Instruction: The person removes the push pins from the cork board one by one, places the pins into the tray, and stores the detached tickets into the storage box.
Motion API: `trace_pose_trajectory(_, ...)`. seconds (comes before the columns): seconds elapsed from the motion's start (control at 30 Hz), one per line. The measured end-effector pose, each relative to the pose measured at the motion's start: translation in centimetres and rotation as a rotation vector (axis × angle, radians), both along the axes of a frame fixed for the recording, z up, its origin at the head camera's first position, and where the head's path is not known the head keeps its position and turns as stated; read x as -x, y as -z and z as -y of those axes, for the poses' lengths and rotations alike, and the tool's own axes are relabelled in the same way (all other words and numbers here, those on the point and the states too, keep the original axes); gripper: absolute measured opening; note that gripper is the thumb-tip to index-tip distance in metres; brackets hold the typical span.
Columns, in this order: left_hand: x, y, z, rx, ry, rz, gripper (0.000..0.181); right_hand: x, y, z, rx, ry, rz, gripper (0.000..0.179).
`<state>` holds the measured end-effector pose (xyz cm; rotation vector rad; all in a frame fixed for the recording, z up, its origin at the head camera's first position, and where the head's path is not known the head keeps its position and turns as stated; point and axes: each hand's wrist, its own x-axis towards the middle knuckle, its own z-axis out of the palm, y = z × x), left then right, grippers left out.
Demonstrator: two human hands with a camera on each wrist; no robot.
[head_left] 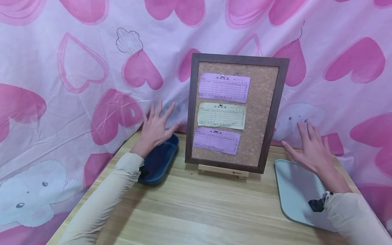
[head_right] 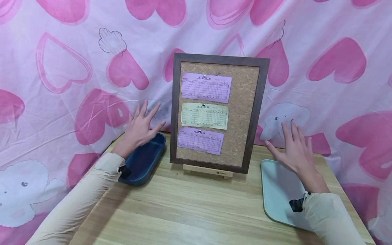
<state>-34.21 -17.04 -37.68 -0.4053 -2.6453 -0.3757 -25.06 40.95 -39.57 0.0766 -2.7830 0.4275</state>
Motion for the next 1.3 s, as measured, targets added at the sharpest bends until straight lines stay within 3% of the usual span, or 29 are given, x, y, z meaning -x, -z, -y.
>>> trace_pose_trajectory(0.27, -0.5, -1.1, -0.9, -0.069, 0.092, -0.093, 0.079, 0.0, -1.0, 0.8, 0.041, -0.016, -0.103, 0.096)
trace_pose_trajectory(0.5, -0.9, -1.7, -1.5, -0.147, 0.118, -0.118, 0.071, -0.2, -2.3, 1.8, 0.072, 0.014, -0.138, 0.087)
trace_pose_trajectory(0.7, -1.3, -2.4, -2.2, -0.274, 0.174, -0.156, 0.065, -0.4, -3.2, 2.8, 0.100, 0.029, -0.170, 0.079)
trace_pose_trajectory(0.93, -1.8, -3.4, -3.2, -0.393, 0.243, -0.152, 0.062, -0.7, -4.6, 4.2, 0.145, -0.014, -0.271, 0.068)
trace_pose_trajectory(1.3, -1.4, -3.8, -4.2, -0.543, 0.296, -0.183, 0.054, -0.3, -7.1, 6.5, 0.157, -0.094, -0.439, 0.061)
